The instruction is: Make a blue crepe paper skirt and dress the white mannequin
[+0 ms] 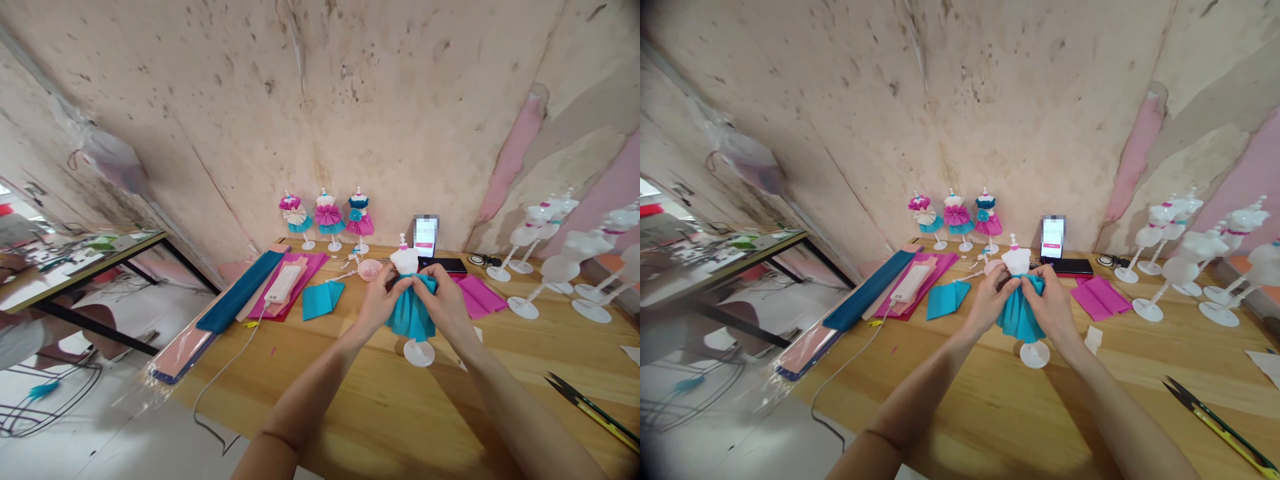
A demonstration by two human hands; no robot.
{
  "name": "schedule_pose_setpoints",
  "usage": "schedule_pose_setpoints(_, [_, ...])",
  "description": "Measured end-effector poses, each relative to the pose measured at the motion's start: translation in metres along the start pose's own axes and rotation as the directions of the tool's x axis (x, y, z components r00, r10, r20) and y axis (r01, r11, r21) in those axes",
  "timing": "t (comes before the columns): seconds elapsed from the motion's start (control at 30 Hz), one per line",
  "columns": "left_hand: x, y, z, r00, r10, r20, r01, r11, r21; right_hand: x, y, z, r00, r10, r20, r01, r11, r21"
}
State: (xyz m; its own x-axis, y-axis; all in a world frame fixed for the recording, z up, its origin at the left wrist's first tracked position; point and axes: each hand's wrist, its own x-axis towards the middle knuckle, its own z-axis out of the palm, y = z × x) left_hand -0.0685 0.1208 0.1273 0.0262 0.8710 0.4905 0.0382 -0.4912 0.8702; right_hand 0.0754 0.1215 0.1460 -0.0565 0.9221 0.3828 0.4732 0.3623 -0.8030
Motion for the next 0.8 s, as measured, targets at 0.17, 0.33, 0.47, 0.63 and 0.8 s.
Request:
schedule_pose_setpoints(0.17, [0.004,-0.005,-0.004,0.999,-0.007,0.041,0.013,0.991,-0.135,0.002,0.002,-0.003,0.997,-0.028,0.068,0.026,0.999,0.031])
schedule_pose_setpoints(0.33, [0.009,-0.004,-0.012,0.998,0.0,0.069,0.011,0.986,-0.168,0.003,0.003,-0.007,0.994,-0.015,0.106,0.01,0.999,0.052])
schedule_pose_setpoints(0.47, [0.009,-0.002,-0.014,0.996,-0.009,0.087,0.023,0.987,-0.157,0.004,0.004,-0.007,0.991,-0.018,0.129,0.008,0.996,0.083])
schedule_pose_setpoints(0.63, [0.007,-0.002,-0.011,0.998,0.002,0.066,0.008,0.989,-0.147,0.004,0.003,-0.007,0.994,-0.001,0.109,-0.007,0.997,0.072])
schedule_pose_setpoints(0.8, [0.007,0.0,-0.01,0.998,0.005,0.061,0.002,0.993,-0.115,0.004,0.003,-0.006,0.994,0.0,0.111,-0.006,0.998,0.06])
